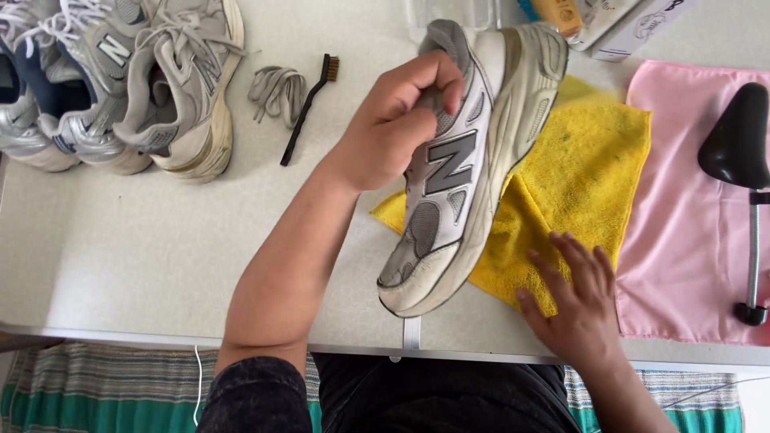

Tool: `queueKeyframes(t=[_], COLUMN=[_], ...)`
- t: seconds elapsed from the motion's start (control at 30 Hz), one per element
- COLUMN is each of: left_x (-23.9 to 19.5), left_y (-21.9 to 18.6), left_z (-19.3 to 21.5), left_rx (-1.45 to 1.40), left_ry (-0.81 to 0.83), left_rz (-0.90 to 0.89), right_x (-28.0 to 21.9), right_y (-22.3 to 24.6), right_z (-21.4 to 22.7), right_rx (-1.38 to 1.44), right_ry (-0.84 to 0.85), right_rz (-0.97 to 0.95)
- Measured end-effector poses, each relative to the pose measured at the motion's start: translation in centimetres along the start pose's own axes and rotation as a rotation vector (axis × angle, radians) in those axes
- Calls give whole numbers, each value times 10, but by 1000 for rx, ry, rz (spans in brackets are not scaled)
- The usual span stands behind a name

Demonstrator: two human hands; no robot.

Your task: The person cleans a white and grey sneaker using a toothbrush and a yellow towel. They scrub the upper mesh and side panels, wipe the shoe with the towel, dip the toothbrush into a container of liquid, and continue scrubbing the sole and other areas.

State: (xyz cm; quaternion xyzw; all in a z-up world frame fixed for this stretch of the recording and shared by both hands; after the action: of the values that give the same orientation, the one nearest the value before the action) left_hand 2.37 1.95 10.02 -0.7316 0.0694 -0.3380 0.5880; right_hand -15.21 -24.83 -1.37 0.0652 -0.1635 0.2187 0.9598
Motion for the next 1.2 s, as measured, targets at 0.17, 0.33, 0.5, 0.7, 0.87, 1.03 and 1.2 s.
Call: queueKeyframes(t=[0.17,0.33,0.5,0.7,0.87,1.03,1.2], left_x=[-4,-8,-19,-30,-37,-37,-28], left_y=[0,-21,-29,-52,-61,-57,-58], left_z=[3,23,46,62,65,60,49], left_rx=[-82,136,237,374,380,370,310], left_ry=[-60,-152,-228,-401,-421,-386,-245], left_rz=[62,24,-35,3,33,21,-18], right_x=[23,54,77,57,60,132,195], right_y=[48,45,55,99,98,55,-3], right_z=[0,-11,-9,-40,-13,-17,-87], right_rx=[146,60,54,62,385,704,223], right_ry=[45,169,126,282,327,349,427], right_rz=[103,38,97,292,433,141,58])
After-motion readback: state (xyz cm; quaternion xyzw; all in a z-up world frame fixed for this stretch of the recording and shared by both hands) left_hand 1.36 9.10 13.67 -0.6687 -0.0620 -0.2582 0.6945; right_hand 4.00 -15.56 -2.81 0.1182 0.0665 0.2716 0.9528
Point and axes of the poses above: each hand's wrist, its own x-axis towards the middle knuckle, its own z-axis out of the back of the hand, y = z × x, the point moved 5 cm from there along x, towards the middle knuckle, and after that the axes turned 6 degrees about -x, right-handed, at the moved point
